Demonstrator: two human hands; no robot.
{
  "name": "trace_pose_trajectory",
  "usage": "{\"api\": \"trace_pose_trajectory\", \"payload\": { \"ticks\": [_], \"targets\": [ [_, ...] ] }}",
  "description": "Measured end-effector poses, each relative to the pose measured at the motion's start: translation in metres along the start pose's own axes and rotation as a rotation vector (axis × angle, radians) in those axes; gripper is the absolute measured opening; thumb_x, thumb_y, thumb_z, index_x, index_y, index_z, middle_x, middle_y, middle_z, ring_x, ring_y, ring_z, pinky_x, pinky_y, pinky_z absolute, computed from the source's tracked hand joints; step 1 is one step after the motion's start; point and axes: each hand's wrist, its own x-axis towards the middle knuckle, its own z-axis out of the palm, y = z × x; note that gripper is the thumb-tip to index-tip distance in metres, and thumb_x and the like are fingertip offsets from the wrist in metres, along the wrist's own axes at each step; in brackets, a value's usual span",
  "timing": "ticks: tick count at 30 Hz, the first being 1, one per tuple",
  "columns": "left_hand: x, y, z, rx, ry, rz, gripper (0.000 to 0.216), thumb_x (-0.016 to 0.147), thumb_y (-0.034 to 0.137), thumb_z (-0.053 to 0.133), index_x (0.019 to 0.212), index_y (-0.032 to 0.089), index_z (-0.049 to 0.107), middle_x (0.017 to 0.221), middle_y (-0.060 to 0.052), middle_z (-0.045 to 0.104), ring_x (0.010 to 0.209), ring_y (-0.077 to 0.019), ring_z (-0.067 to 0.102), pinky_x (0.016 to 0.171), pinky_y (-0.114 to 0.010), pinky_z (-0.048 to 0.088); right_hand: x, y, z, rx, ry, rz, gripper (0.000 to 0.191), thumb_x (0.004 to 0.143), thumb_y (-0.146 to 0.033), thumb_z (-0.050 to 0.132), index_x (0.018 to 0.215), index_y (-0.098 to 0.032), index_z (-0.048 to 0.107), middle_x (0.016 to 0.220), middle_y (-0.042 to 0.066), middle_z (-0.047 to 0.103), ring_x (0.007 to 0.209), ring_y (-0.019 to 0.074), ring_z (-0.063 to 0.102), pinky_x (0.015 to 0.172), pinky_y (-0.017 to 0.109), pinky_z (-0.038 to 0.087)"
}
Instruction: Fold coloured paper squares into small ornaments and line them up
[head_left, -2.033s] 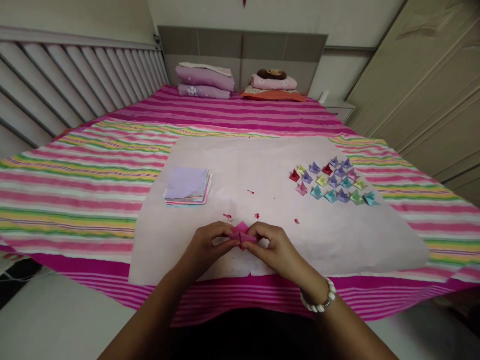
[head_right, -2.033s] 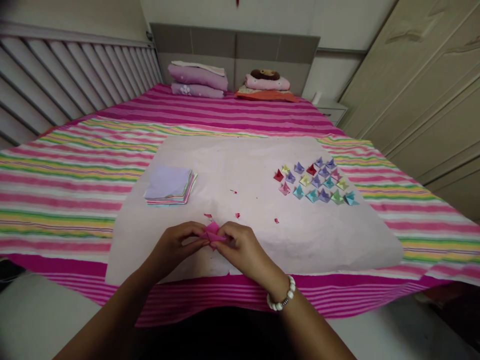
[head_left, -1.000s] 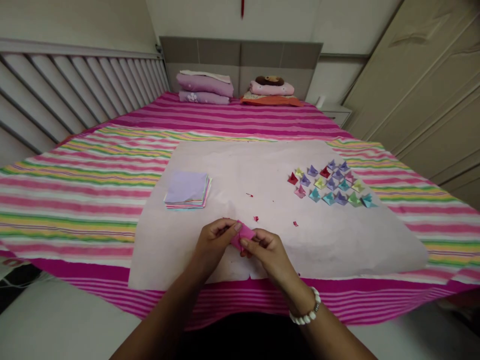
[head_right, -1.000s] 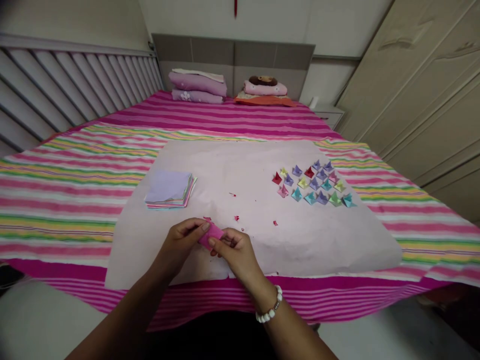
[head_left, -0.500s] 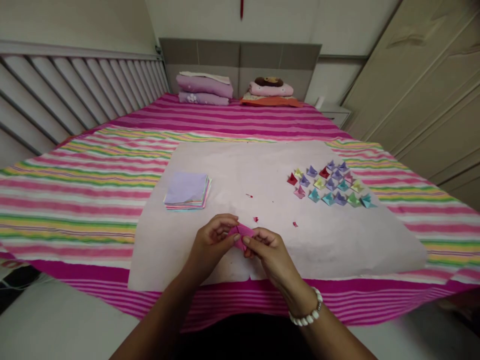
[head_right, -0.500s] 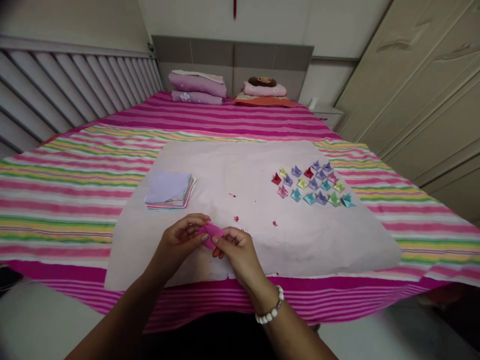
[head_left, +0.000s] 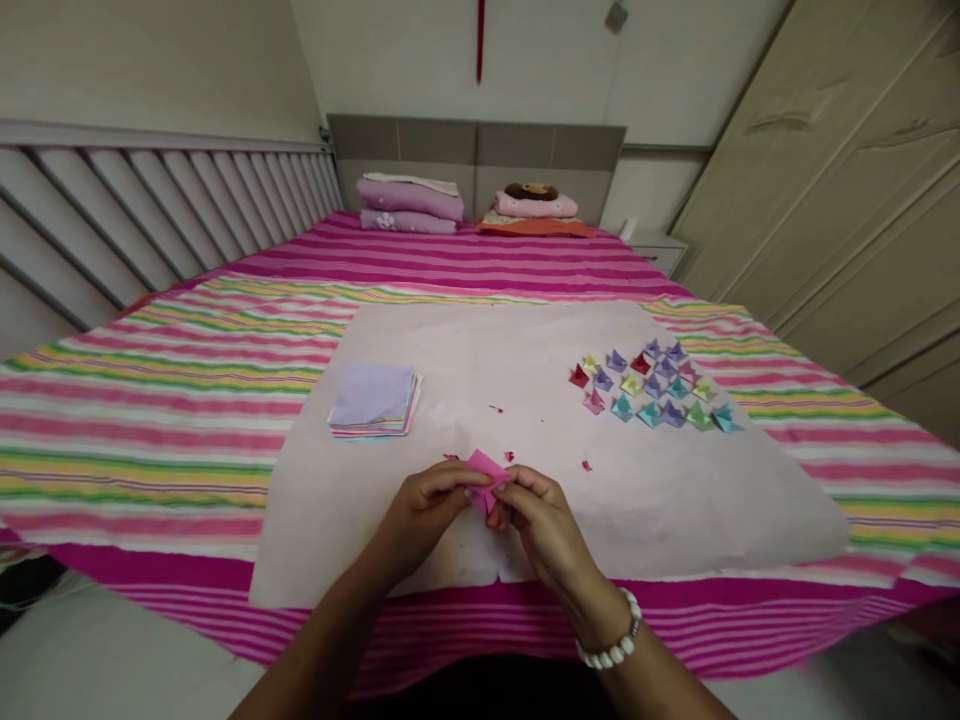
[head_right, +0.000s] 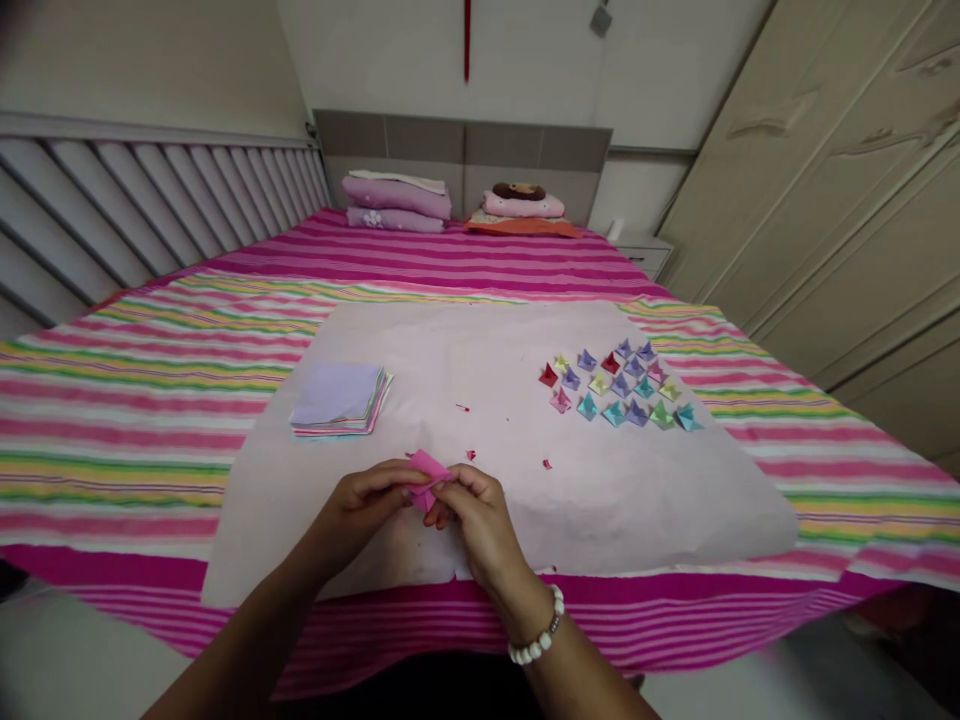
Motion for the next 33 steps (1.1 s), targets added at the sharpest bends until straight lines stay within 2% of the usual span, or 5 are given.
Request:
{"api": "trace_pose_trajectory", "payload": {
  "ticks": [15,18,21,26,33],
  "targets": [
    [-0.003,0.023,0.003,0.014,-0.082,-0.005,0.022,0.083,0.017,0.058,0.097,0.023,0.075,0.108,-0.007,0.063,0.1,-0.0198,0.06,0.087,-0.032,0.047,-0.002,-0.004,-0.004,0.011,-0.084,-0.087,0.02,0.079,-0.035,0.07,0.074,-0.016,0.071,0.055,0.001,0.066,0.052,0.0109,0.057,0.056,0.023,0.042],
    [-0.002,0.018,0.011,-0.089,0.069,-0.031,0.02,0.077,0.023,0.069,0.096,0.022,0.073,0.1,-0.005,0.065,0.094,-0.0182,0.062,0.083,-0.03,0.049,-0.001,-0.004,-0.005,-0.027,-0.078,-0.111,0.02,0.08,-0.036,0.07,0.073,-0.017,0.069,0.056,-0.001,0.065,0.053,0.0103,0.056,0.057,0.022,0.042],
    [0.0,0.011,0.018,-0.286,0.28,-0.132,0.045,0.067,0.023,0.077,0.111,0.023,0.066,0.097,-0.003,0.067,0.087,-0.0161,0.063,0.077,-0.028,0.05,0.0,-0.004,-0.005,-0.08,-0.077,-0.165,0.02,0.082,-0.036,0.068,0.075,-0.017,0.069,0.057,-0.001,0.065,0.055,0.0109,0.057,0.059,0.023,0.044],
    [0.0,0.012,0.025,-0.305,0.27,-0.244,0.019,0.071,0.032,0.074,0.079,0.015,0.07,0.07,0.001,0.063,0.068,-0.0114,0.056,0.068,-0.024,0.046,0.0,-0.003,-0.004,-0.127,-0.032,-0.209,0.017,0.078,-0.035,0.073,0.079,-0.018,0.07,0.059,-0.002,0.065,0.056,0.0115,0.057,0.059,0.024,0.043],
    [-0.002,0.022,0.024,-0.187,0.259,-0.192,0.028,0.079,0.039,0.066,0.063,0.015,0.065,0.063,0.002,0.055,0.067,-0.012,0.048,0.067,-0.024,0.041,-0.001,-0.009,-0.004,-0.155,0.008,-0.242,0.013,0.075,-0.027,0.075,0.067,-0.018,0.07,0.061,-0.003,0.06,0.058,0.01,0.05,0.057,0.023,0.038]
  ]
}}
